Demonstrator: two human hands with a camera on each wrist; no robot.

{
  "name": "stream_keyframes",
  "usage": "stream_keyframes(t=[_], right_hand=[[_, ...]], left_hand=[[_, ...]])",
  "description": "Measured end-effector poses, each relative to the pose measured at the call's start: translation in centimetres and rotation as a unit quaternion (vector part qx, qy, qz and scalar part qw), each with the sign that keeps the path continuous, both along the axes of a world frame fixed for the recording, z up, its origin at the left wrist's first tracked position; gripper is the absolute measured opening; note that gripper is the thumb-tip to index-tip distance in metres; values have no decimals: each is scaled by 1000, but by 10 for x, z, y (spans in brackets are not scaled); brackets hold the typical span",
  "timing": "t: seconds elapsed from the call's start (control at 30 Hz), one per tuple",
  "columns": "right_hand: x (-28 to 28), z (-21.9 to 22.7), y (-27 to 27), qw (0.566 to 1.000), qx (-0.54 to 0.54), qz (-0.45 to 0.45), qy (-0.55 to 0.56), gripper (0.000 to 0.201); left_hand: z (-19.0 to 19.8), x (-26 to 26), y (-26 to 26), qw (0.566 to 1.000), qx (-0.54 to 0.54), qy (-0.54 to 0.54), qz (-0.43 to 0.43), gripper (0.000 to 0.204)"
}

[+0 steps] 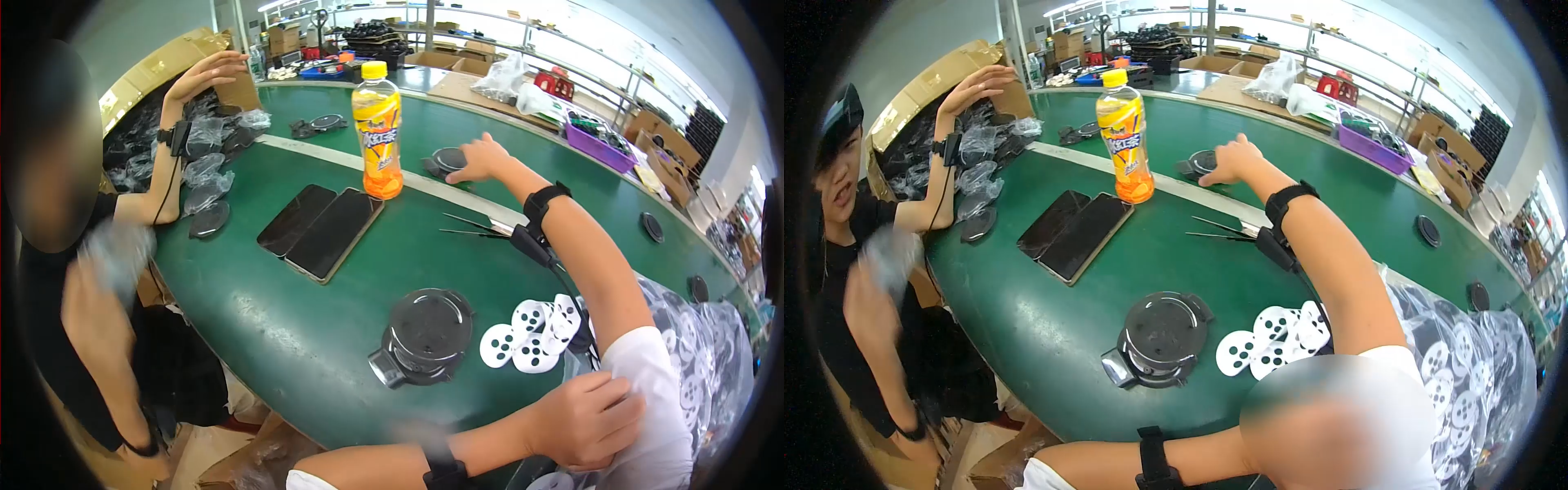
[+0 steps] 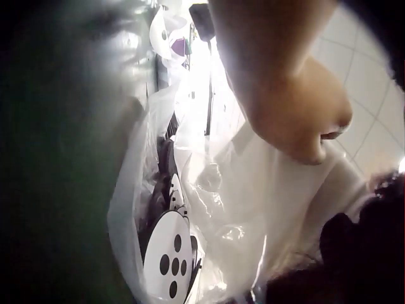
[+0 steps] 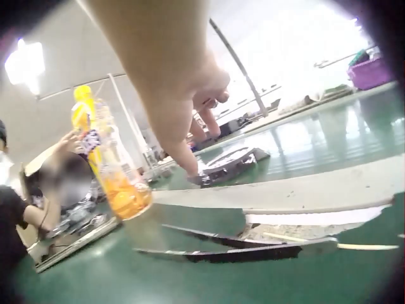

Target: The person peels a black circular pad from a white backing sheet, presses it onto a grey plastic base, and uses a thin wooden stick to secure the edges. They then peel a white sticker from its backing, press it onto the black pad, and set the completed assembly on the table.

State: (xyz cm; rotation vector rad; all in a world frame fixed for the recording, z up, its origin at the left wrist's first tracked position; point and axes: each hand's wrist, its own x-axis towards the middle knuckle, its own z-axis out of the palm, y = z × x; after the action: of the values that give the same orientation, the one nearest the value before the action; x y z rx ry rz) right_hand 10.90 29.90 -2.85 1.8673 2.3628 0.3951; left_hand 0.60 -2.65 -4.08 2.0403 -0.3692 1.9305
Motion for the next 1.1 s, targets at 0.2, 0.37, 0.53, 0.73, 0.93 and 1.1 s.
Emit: stream_keyframes(t=[0.2, 0.37, 0.53, 0.73, 0.93, 1.1], right_hand=[[11, -18, 3, 997, 66, -6, -36, 66], [9, -19, 0, 980, 83, 35, -176, 35], [29, 0, -7, 985, 151, -27, -85, 24], [39, 48, -56, 981, 64, 137, 124, 23], [-45, 50, -177, 925, 76, 370, 37, 42], [-49, 45, -217, 909, -44, 404, 96, 53]], left_hand=[[-5, 1, 1, 999, -27, 12, 33, 33], [-3, 1, 1, 999, -20, -6, 35, 31], [-3, 3, -1, 999, -20, -18, 32, 27], [-5, 6, -5, 999, -15, -16, 33, 20], [-6, 8, -6, 999, -10, 10, 49, 19], [-4, 5, -4, 999, -15, 31, 21, 16]])
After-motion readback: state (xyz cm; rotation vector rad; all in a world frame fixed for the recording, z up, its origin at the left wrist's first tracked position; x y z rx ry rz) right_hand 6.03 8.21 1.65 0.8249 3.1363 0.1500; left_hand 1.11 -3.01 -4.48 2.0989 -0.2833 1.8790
